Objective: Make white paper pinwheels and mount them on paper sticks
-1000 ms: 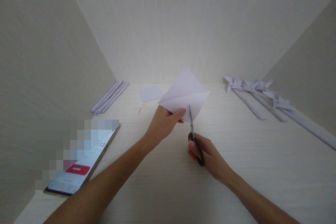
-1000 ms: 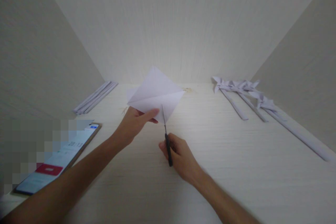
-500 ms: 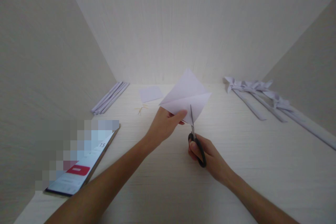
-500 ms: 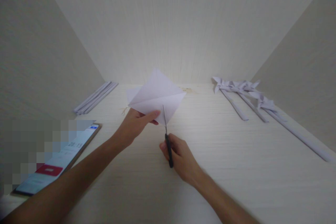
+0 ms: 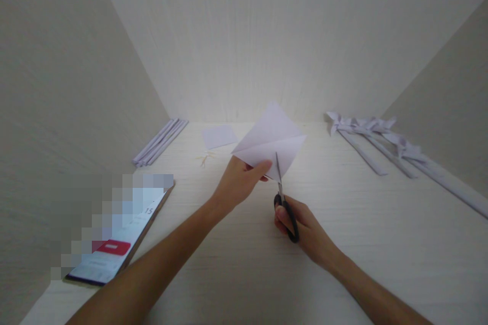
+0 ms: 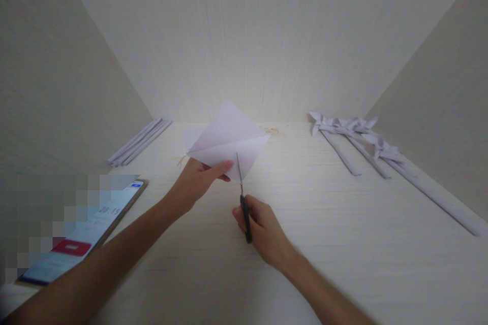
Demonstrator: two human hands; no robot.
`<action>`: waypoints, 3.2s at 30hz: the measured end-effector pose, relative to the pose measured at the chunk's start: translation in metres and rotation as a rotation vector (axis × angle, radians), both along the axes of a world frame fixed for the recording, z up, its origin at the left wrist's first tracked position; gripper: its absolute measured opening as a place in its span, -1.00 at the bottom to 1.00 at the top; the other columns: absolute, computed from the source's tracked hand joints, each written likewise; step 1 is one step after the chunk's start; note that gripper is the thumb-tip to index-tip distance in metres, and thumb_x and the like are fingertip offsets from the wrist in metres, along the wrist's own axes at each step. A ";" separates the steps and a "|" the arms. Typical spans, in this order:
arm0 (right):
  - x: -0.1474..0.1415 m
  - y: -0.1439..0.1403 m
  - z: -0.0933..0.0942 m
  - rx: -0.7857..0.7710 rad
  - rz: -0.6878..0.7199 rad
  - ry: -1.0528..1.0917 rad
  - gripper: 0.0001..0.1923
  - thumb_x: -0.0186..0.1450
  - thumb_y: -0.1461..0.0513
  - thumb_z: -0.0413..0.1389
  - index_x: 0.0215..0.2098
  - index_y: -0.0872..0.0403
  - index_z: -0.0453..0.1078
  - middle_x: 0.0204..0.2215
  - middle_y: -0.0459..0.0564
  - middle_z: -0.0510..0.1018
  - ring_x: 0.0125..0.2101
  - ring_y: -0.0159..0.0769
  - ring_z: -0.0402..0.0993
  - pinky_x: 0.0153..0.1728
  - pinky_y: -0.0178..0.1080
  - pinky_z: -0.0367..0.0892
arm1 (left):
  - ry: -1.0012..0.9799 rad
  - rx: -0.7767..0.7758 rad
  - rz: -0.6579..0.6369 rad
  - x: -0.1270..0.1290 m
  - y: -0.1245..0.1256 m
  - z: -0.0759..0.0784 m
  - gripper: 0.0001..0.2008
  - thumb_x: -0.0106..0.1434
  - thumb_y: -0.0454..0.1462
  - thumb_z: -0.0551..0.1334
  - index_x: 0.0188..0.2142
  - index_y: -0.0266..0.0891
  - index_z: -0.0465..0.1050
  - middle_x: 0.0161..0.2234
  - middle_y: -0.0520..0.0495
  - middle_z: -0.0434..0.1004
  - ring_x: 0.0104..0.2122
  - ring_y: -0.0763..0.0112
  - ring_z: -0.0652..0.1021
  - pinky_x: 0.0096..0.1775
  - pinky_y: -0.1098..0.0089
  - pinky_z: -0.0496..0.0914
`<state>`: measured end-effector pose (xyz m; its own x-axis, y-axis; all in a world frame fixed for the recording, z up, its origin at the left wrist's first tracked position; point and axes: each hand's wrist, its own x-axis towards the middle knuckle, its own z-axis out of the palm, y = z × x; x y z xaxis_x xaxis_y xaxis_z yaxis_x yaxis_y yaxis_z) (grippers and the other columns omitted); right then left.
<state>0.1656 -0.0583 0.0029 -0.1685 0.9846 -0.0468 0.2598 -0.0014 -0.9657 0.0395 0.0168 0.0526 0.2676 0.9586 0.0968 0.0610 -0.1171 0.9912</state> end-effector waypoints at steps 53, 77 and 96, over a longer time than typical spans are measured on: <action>0.001 0.001 -0.001 -0.040 -0.011 -0.022 -0.64 0.17 0.01 -0.09 -0.61 0.09 0.06 -0.70 -0.18 0.16 -0.66 -0.51 0.05 -0.67 -0.39 -0.01 | 0.057 -0.028 -0.026 -0.004 0.003 0.005 -0.80 -0.05 -0.29 0.18 -0.39 -0.36 0.41 -0.44 -0.08 0.50 -0.51 0.47 0.46 -0.52 0.50 0.39; 0.000 0.001 0.002 -0.056 -0.014 0.031 -0.58 0.13 -0.08 -0.11 -0.61 0.08 0.05 -0.71 -0.20 0.12 -0.68 -0.50 0.02 -0.68 -0.38 -0.03 | 0.145 -0.025 -0.115 -0.005 0.002 0.002 -0.83 -0.01 -0.26 0.16 -0.45 -0.34 0.40 -0.48 -0.08 0.49 -0.51 0.46 0.46 -0.49 0.48 0.39; 0.001 0.001 0.001 -0.046 -0.012 0.020 -0.58 0.13 -0.08 -0.12 -0.61 0.09 0.06 -0.70 -0.18 0.13 -0.67 -0.50 0.03 -0.67 -0.38 -0.01 | 0.116 -0.057 -0.119 -0.005 0.002 0.003 -0.83 -0.03 -0.28 0.17 -0.43 -0.35 0.41 -0.47 -0.08 0.50 -0.51 0.46 0.46 -0.49 0.49 0.38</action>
